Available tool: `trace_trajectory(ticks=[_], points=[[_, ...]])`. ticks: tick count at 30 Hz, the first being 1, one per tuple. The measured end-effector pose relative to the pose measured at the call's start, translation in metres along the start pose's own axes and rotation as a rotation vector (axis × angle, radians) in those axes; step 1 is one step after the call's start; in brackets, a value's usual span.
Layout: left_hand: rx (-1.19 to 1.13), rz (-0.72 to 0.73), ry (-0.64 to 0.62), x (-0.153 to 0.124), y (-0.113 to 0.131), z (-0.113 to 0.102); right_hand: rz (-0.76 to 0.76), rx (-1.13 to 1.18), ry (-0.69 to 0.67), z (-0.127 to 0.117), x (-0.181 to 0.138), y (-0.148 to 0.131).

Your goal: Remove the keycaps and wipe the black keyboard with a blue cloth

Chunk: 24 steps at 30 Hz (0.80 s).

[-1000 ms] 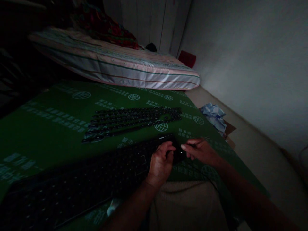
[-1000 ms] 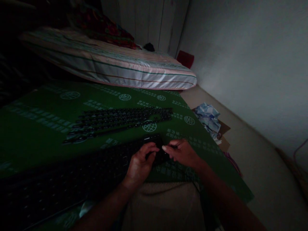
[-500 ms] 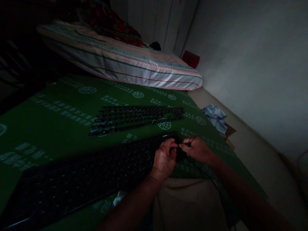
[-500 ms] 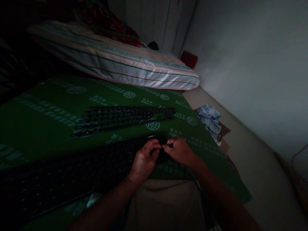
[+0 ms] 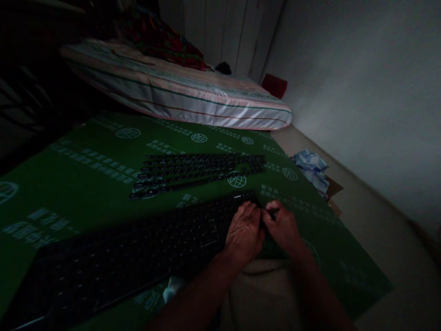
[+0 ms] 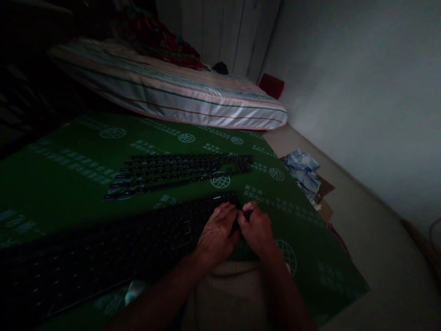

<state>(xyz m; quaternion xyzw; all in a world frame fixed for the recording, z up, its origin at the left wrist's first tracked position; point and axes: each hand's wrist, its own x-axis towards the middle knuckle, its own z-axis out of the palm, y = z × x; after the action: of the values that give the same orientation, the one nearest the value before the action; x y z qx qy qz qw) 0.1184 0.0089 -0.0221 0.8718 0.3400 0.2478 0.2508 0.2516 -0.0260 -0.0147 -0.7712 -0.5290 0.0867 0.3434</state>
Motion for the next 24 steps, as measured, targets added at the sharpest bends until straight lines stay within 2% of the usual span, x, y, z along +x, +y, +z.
trace_trajectory(ticks=[5, 9, 14, 21, 24], points=[[0.089, -0.083, -0.121, 0.001, 0.01, -0.004, 0.0, 0.09, 0.009, 0.001, -0.002, 0.003], [0.126, -0.097, -0.165, 0.003, 0.013, -0.006, 0.021, 0.093, 0.021, 0.001, -0.003, 0.005], [0.111, -0.095, -0.153, 0.004, 0.013, -0.007, -0.039, 0.107, -0.03, -0.004, -0.003, 0.003], [0.125, -0.086, -0.155, 0.004, 0.011, -0.006, -0.044, 0.179, -0.088, -0.008, 0.0, 0.003], [0.137, -0.086, -0.162, 0.004, 0.012, -0.007, 0.009, 0.261, -0.04, -0.008, 0.002, 0.005]])
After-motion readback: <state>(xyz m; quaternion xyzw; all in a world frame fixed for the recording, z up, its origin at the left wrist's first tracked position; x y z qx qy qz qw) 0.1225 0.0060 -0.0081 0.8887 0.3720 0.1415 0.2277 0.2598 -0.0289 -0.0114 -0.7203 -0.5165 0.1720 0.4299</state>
